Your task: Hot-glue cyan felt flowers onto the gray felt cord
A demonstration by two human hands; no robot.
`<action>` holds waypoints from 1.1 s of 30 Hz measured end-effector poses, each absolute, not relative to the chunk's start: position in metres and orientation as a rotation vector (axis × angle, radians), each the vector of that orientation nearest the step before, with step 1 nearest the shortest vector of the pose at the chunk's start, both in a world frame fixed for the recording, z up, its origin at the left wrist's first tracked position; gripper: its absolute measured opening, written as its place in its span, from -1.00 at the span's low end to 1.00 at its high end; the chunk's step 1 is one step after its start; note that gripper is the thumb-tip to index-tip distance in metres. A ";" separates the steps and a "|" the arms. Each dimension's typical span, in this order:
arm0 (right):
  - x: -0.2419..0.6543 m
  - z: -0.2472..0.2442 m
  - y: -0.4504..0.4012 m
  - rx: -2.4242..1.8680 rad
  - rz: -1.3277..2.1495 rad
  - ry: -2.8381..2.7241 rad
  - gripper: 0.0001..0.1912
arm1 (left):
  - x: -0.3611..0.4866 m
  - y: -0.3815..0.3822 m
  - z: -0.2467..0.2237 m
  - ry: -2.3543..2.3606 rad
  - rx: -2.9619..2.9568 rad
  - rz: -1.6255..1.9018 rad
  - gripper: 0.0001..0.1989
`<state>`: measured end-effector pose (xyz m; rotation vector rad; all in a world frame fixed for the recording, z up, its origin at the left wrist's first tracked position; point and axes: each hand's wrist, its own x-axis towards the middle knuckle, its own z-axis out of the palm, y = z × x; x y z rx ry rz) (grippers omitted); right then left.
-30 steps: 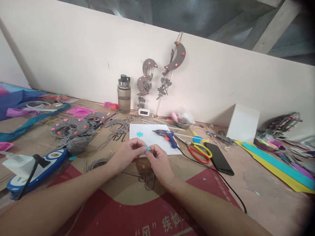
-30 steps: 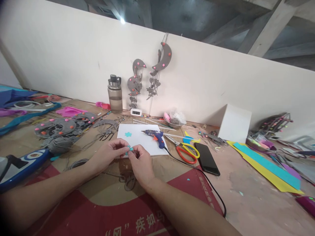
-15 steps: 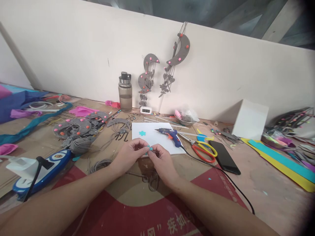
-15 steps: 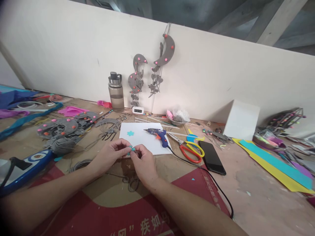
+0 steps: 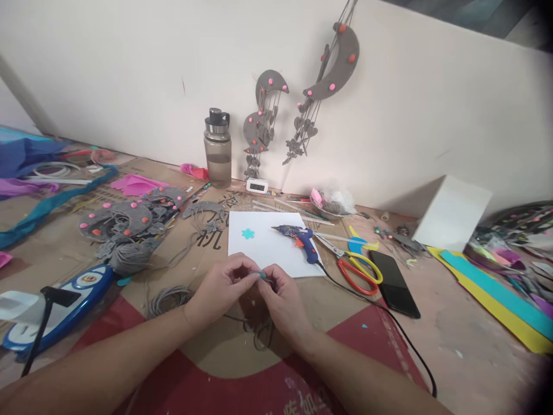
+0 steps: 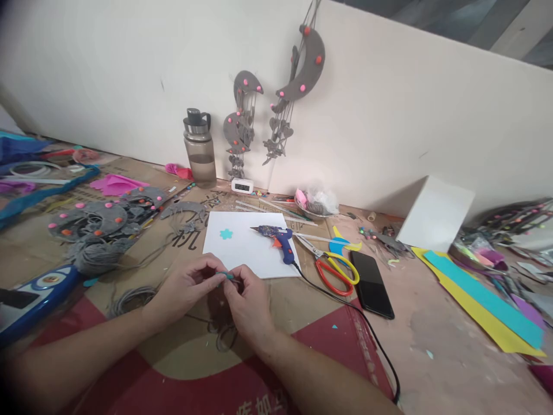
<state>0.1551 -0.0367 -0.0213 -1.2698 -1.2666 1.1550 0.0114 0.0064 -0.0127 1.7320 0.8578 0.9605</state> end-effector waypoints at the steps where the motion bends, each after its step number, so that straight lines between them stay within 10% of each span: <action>1: 0.156 -0.021 -0.037 -1.269 1.172 -1.260 -0.78 | 0.011 0.007 -0.012 0.861 1.733 0.945 -0.87; 33: 0.155 -0.032 -0.029 -1.165 0.890 -1.347 -0.77 | 0.005 0.022 -0.014 0.668 1.494 0.991 -0.74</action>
